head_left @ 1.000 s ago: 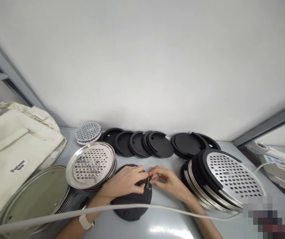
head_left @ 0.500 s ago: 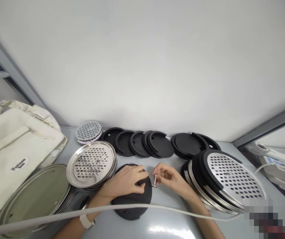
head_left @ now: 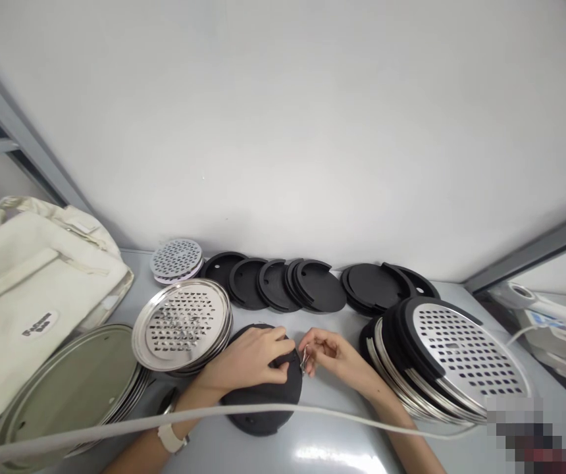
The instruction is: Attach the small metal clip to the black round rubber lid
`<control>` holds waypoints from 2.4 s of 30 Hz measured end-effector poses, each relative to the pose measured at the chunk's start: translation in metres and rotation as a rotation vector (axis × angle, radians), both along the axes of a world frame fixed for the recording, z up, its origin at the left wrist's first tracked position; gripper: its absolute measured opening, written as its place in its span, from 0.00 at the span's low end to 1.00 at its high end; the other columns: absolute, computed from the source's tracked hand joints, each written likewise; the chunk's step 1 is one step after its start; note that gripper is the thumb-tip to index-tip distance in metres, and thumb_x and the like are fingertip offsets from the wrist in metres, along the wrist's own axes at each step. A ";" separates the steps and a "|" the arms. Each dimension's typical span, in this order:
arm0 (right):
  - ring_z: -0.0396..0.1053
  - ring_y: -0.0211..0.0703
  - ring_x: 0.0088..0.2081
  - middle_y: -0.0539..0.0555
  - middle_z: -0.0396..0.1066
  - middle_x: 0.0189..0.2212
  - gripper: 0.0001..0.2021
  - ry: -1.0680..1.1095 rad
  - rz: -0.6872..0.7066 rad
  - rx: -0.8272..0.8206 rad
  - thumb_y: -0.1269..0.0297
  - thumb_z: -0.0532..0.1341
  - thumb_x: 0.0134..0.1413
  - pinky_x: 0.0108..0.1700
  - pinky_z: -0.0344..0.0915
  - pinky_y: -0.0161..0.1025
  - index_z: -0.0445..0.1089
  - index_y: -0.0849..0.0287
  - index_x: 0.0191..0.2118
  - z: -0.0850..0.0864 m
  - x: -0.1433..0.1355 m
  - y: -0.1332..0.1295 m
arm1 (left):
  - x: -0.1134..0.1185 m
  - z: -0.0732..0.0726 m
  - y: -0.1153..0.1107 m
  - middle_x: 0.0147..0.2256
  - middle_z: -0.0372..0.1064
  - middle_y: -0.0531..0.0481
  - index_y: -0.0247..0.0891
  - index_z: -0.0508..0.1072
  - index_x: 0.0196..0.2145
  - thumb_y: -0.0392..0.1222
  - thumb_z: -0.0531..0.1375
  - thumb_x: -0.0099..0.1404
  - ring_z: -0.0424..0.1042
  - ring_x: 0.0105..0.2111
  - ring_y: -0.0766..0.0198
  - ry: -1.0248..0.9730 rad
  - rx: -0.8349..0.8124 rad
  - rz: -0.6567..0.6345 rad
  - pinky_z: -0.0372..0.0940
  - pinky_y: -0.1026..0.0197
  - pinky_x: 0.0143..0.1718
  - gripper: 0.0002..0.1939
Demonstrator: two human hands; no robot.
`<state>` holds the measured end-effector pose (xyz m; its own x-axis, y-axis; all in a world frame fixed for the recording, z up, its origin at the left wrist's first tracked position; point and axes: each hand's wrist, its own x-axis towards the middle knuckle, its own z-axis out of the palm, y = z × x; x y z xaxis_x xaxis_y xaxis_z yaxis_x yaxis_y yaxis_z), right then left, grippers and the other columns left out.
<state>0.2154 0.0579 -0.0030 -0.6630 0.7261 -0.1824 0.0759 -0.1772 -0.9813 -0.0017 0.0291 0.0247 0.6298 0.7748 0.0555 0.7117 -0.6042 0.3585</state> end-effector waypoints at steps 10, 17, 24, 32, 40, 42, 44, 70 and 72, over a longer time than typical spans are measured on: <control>0.71 0.39 0.28 0.49 0.69 0.25 0.15 0.056 -0.005 -0.084 0.55 0.64 0.50 0.35 0.72 0.41 0.67 0.60 0.39 0.002 -0.002 -0.001 | 0.001 0.002 -0.001 0.32 0.61 0.55 0.39 0.65 0.31 0.39 0.58 0.60 0.65 0.30 0.65 0.010 0.003 0.002 0.55 0.61 0.31 0.04; 0.71 0.38 0.29 0.51 0.69 0.23 0.15 0.035 -0.008 -0.128 0.52 0.63 0.52 0.37 0.73 0.42 0.69 0.62 0.33 0.010 -0.004 -0.002 | 0.001 0.000 -0.001 0.31 0.60 0.54 0.39 0.64 0.31 0.39 0.57 0.61 0.63 0.29 0.66 0.012 0.010 0.008 0.53 0.62 0.30 0.03; 0.71 0.39 0.32 0.50 0.68 0.25 0.16 0.035 0.026 -0.155 0.52 0.63 0.51 0.41 0.72 0.45 0.69 0.62 0.33 0.014 -0.004 -0.003 | 0.001 -0.001 -0.002 0.32 0.60 0.54 0.39 0.63 0.31 0.39 0.57 0.61 0.63 0.29 0.65 0.020 0.009 0.013 0.54 0.61 0.30 0.04; 0.72 0.38 0.30 0.48 0.69 0.26 0.18 0.034 0.004 -0.222 0.52 0.66 0.48 0.38 0.73 0.44 0.66 0.60 0.38 0.007 -0.004 -0.002 | 0.002 -0.002 -0.001 0.32 0.61 0.55 0.40 0.63 0.32 0.39 0.57 0.60 0.63 0.29 0.66 0.026 0.039 0.006 0.52 0.61 0.29 0.04; 0.73 0.38 0.29 0.48 0.70 0.24 0.19 -0.005 -0.118 -0.211 0.52 0.69 0.42 0.37 0.73 0.41 0.67 0.62 0.32 0.003 -0.004 0.001 | 0.002 -0.004 -0.002 0.32 0.61 0.54 0.40 0.62 0.31 0.39 0.56 0.60 0.63 0.30 0.65 0.046 0.051 0.015 0.52 0.61 0.30 0.04; 0.73 0.39 0.30 0.49 0.71 0.25 0.18 0.006 -0.117 -0.200 0.53 0.69 0.42 0.39 0.72 0.42 0.68 0.62 0.33 0.002 -0.004 0.001 | 0.002 -0.004 -0.002 0.33 0.61 0.54 0.40 0.62 0.31 0.39 0.56 0.60 0.63 0.30 0.65 0.045 0.052 0.019 0.52 0.61 0.30 0.04; 0.73 0.39 0.30 0.50 0.72 0.25 0.17 0.018 -0.090 -0.201 0.55 0.69 0.43 0.40 0.72 0.43 0.70 0.63 0.35 0.002 -0.004 0.001 | 0.002 -0.004 -0.002 0.33 0.61 0.54 0.40 0.63 0.32 0.40 0.56 0.61 0.63 0.30 0.65 0.042 0.051 0.020 0.52 0.61 0.30 0.04; 0.73 0.38 0.29 0.53 0.75 0.26 0.17 0.055 -0.086 -0.226 0.59 0.70 0.43 0.37 0.70 0.38 0.75 0.65 0.38 -0.009 -0.003 0.006 | 0.003 0.000 -0.002 0.34 0.62 0.54 0.42 0.66 0.38 0.40 0.56 0.62 0.65 0.31 0.64 0.076 0.045 0.013 0.56 0.61 0.31 0.06; 0.72 0.36 0.26 0.53 0.75 0.23 0.17 0.048 -0.071 -0.220 0.59 0.70 0.42 0.33 0.70 0.36 0.75 0.65 0.37 -0.008 -0.002 0.007 | 0.003 0.001 -0.002 0.34 0.62 0.54 0.43 0.66 0.39 0.40 0.56 0.62 0.65 0.30 0.64 0.070 0.043 0.015 0.55 0.62 0.30 0.06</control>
